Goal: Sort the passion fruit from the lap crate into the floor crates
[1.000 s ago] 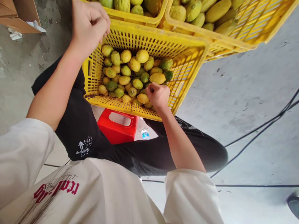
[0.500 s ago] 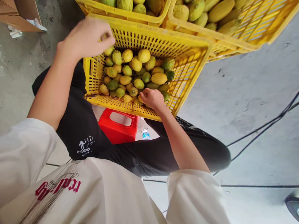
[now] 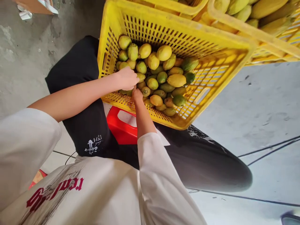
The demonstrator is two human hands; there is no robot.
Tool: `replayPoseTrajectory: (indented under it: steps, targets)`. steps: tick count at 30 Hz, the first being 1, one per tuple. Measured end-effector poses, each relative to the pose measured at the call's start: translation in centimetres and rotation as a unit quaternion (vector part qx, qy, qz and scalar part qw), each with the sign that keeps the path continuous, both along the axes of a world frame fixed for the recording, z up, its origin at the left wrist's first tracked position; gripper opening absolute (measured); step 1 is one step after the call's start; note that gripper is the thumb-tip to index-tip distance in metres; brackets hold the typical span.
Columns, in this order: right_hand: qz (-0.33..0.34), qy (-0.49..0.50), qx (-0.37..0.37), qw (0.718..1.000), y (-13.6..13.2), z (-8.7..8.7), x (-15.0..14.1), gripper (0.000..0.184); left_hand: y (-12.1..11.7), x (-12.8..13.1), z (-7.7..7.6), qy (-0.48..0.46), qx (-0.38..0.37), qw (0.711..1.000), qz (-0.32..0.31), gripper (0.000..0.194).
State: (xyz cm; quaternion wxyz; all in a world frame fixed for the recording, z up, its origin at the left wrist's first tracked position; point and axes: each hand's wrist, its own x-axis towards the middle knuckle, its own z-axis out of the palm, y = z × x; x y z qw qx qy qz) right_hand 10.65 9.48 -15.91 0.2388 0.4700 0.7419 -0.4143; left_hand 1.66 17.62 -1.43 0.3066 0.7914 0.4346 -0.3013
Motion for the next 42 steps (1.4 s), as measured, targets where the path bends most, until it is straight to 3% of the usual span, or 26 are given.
replayPoseTrajectory:
  steps: [2,4,7,12,15,17,20,22,24,26,27,29,31,34,40,42]
  targets:
    - [-0.032,-0.04,-0.029,0.998,0.0,-0.2,0.0,0.079,0.1,-0.4,-0.8,0.014,-0.017,1.0,0.012,0.057]
    - [-0.073,-0.07,-0.054,0.993,0.2,-0.1,-0.1,0.082,0.7,-0.6,-0.6,0.051,-0.03,0.998,0.01,0.059]
    - [-0.097,-0.075,-0.06,0.991,0.3,-0.1,-0.2,0.085,2.1,-0.7,0.8,0.097,-0.032,0.995,0.005,0.063]
    - [-0.082,-0.049,-0.026,0.995,-0.2,-0.5,0.5,0.08,3.2,-1.4,2.9,0.087,-0.006,0.996,0.01,0.067]
    - [-0.14,0.008,-0.024,0.99,-0.5,-1.2,1.0,0.079,3.1,-1.7,3.7,0.063,-0.026,0.998,0.01,0.076]
    - [-0.25,0.092,-0.046,0.963,-0.4,-1.8,1.3,0.068,3.1,-1.6,4.3,0.047,-0.038,0.998,0.022,0.084]
    - [-0.412,0.211,-0.101,0.881,0.3,-2.5,2.0,0.053,3.3,-1.3,5.0,0.037,-0.046,0.997,0.041,0.091]
    - [-0.45,0.256,-0.132,0.846,0.9,-2.7,2.6,0.051,3.4,-1.3,5.3,0.036,-0.049,0.997,0.052,0.095]
    - [-0.449,0.286,-0.143,0.834,1.2,-2.5,3.1,0.044,3.6,-1.2,5.4,0.038,-0.049,0.997,0.055,0.1]
    - [-0.425,0.274,-0.134,0.852,1.1,-2.0,3.0,0.036,3.7,-1.2,5.4,0.04,-0.047,0.997,0.05,0.105]
    - [-0.386,0.234,-0.116,0.885,1.0,-1.7,2.8,0.033,3.7,-1.2,5.3,0.04,-0.047,0.997,0.048,0.107]
    - [-0.247,0.111,-0.073,0.96,0.4,-1.1,2.0,0.027,3.8,-1.2,5.1,0.04,-0.045,0.997,0.044,0.108]
    - [-0.092,-0.003,-0.029,0.995,-0.2,-0.6,0.9,0.035,3.8,-1.2,4.9,0.033,-0.043,0.998,0.041,0.106]
    - [-0.011,-0.086,-0.016,0.996,-0.7,-0.2,-0.8,0.057,3.7,-1.0,4.9,0.016,-0.035,0.999,0.037,0.095]
    - [0.036,-0.108,-0.02,0.993,-0.4,-0.6,-0.7,0.051,3.7,-0.7,6.0,0.04,-0.039,0.998,0.039,0.084]
    - [0.063,-0.097,-0.027,0.993,-0.3,-0.8,-0.1,0.058,3.9,-0.8,6.1,0.038,-0.043,0.997,0.053,0.085]
